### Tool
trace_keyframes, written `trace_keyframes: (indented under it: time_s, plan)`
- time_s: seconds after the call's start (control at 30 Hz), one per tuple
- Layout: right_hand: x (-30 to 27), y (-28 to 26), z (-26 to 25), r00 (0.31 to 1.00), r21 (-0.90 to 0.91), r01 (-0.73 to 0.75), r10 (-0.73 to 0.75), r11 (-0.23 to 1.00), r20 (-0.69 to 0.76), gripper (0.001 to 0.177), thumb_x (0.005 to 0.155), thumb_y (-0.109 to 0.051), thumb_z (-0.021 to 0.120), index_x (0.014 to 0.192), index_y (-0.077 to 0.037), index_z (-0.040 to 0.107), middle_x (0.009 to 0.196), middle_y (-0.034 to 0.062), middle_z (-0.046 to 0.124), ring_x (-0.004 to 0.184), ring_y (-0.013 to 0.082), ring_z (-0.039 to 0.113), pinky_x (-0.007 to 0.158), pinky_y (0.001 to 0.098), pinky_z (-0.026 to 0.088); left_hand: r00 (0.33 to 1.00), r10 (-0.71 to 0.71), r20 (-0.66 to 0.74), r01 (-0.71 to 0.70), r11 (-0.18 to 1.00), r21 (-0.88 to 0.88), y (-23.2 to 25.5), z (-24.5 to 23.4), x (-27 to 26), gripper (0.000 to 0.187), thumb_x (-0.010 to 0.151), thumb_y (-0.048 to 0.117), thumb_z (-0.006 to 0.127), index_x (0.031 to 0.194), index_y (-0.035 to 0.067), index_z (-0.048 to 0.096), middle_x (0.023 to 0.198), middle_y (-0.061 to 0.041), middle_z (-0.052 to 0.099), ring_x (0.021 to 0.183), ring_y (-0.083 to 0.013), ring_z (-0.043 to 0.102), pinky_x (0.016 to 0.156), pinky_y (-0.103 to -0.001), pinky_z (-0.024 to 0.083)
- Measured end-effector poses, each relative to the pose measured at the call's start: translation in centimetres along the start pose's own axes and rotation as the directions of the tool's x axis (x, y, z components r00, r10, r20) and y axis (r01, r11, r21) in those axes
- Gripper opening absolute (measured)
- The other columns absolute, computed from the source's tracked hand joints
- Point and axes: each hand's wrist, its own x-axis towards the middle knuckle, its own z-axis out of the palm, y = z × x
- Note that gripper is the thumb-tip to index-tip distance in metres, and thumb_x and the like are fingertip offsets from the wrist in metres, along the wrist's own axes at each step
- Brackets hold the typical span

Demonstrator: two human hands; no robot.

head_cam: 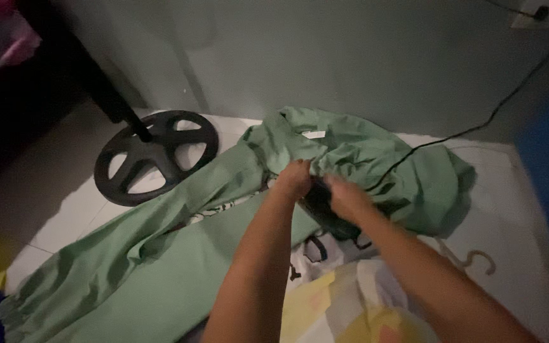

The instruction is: The person spreads out and smooths a pair of pants on a blanket, irons them with an iron, and folds them by hand.

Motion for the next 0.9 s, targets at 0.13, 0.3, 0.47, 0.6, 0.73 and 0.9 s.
trace_keyframes:
  time_s: [0.13,0.3,0.47,0.6,0.73,0.9]
  plan:
    - [0.4,-0.7,4.6,0.982,-0.143,0.182,-0.186,0.973,-0.018,0.05,0.092,-0.009,0.062,0.14,-0.005,0.049,0.117,0.0218,0.066,0.11,0.0397,0.065,0.093,0.049,0.054,0.997,-0.071,-0.03,0.071,0.997,-0.025,-2.6,2.3,-1.2,0.044,0.098,0.005,0.053,0.142,0.005,0.053,0.141,-0.02,0.058,0.13,-0.04,0.057,0.106,-0.051,0.048]
    - [0.2,-1.2,8.0,0.997,-0.295,-0.032,0.05,0.955,0.055,0.032,0.099,-0.016,0.058,0.13,-0.007,0.051,0.118,0.0212,0.064,0.103,0.0382,0.068,0.087,0.0503,0.055,0.955,-0.283,0.092,0.277,0.958,0.081,-6.8,5.1,-0.1,0.073,0.078,0.021,0.078,0.144,0.009,0.048,0.153,-0.016,0.045,0.135,-0.0348,0.045,0.11,-0.048,0.039]
    - [1.4,-0.3,7.1,0.985,-0.114,-0.029,0.048,0.993,0.168,0.043,0.098,-0.029,0.061,0.131,-0.003,0.052,0.116,0.0241,0.068,0.101,0.0396,0.069,0.089,0.049,0.056,0.875,-0.426,0.231,0.41,0.904,0.118,-10.6,10.0,1.2,0.046,0.098,0.01,0.061,0.141,0.002,0.05,0.145,-0.019,0.055,0.128,-0.0347,0.06,0.103,-0.047,0.052]
    - [3.1,-0.3,6.7,0.984,0.084,-0.038,0.023,0.996,0.177,0.051,0.101,-0.041,0.058,0.131,0.0,0.054,0.113,0.0236,0.072,0.102,0.0417,0.069,0.091,0.05,0.055,0.872,-0.409,0.268,0.367,0.91,0.192,-10.9,11.9,2.3,0.043,0.101,0.019,0.062,0.139,0.002,0.052,0.141,-0.018,0.061,0.124,-0.0336,0.064,0.102,-0.047,0.053]
    - [5.9,-0.4,8.2,0.995,0.081,-0.01,0.002,0.997,0.096,0.049,0.094,-0.036,0.064,0.123,0.002,0.057,0.116,0.0235,0.066,0.104,0.0442,0.065,0.089,0.0522,0.053,0.945,-0.276,0.175,0.271,0.961,0.051,-8.2,9.8,3.5,0.062,0.08,0.014,0.079,0.137,0.008,0.054,0.141,-0.017,0.057,0.129,-0.0335,0.057,0.105,-0.045,0.049]
    - [8.0,-1.2,8.3,0.993,0.039,-0.006,0.001,0.999,0.12,0.03,0.1,-0.016,0.052,0.125,-0.001,0.058,0.112,0.0214,0.07,0.101,0.0427,0.067,0.088,0.0527,0.053,0.938,-0.291,0.187,0.308,0.949,-0.073,-5.5,5.8,3.3,0.046,0.091,0.015,0.07,0.135,0.007,0.059,0.141,-0.016,0.059,0.131,-0.0352,0.056,0.106,-0.046,0.048]
